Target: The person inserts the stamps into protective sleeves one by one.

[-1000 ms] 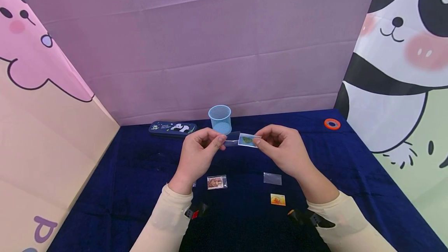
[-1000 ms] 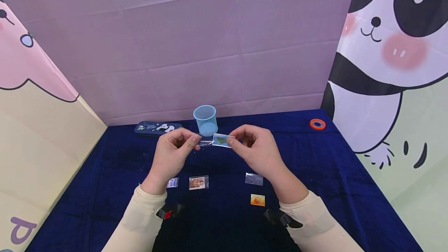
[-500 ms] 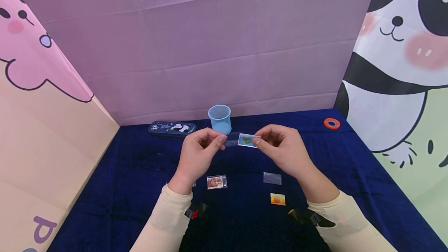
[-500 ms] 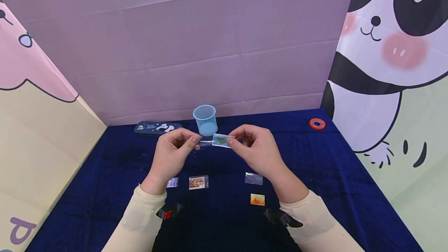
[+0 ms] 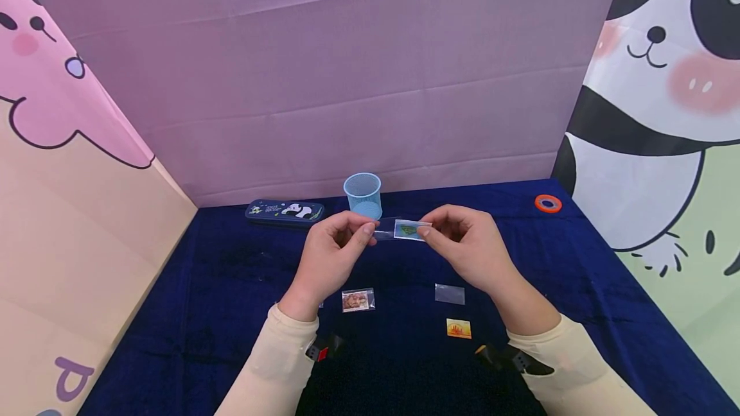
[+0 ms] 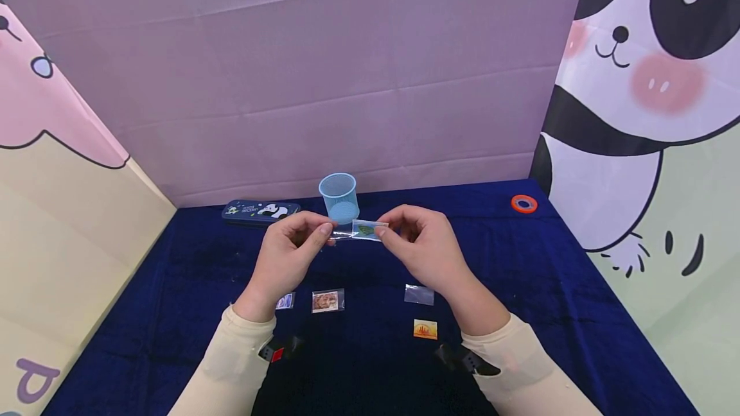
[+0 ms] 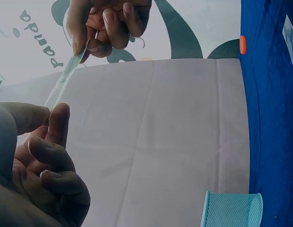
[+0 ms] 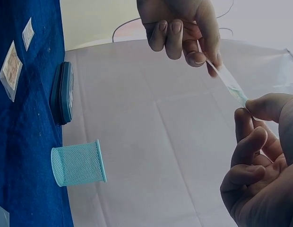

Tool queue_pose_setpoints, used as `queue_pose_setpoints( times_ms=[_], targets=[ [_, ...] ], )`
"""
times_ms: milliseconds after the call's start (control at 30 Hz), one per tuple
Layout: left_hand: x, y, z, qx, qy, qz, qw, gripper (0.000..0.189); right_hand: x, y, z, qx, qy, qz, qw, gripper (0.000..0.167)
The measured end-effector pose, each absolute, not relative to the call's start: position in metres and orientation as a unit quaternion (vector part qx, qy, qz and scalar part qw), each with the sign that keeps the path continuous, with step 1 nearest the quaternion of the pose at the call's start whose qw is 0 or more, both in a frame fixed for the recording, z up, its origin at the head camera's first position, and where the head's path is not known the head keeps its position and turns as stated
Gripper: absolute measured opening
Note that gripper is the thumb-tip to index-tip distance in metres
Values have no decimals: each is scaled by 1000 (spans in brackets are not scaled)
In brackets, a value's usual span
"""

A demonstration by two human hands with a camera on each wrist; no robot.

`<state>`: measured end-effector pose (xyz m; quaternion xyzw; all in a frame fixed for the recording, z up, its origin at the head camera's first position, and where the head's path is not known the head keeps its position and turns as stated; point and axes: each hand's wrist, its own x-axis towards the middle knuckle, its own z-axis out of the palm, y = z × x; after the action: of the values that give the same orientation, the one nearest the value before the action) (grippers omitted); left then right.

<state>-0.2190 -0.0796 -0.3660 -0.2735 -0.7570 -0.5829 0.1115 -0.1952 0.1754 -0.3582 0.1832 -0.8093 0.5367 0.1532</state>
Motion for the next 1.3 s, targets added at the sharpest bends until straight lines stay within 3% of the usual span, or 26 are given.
queue_pose_setpoints(
  times_ms=[1300],
  targets=[
    [-218, -82, -365, -259, -747, -594, 146, 9, -193, 173, -359, 173, -799, 552, 162, 11]
  ],
)
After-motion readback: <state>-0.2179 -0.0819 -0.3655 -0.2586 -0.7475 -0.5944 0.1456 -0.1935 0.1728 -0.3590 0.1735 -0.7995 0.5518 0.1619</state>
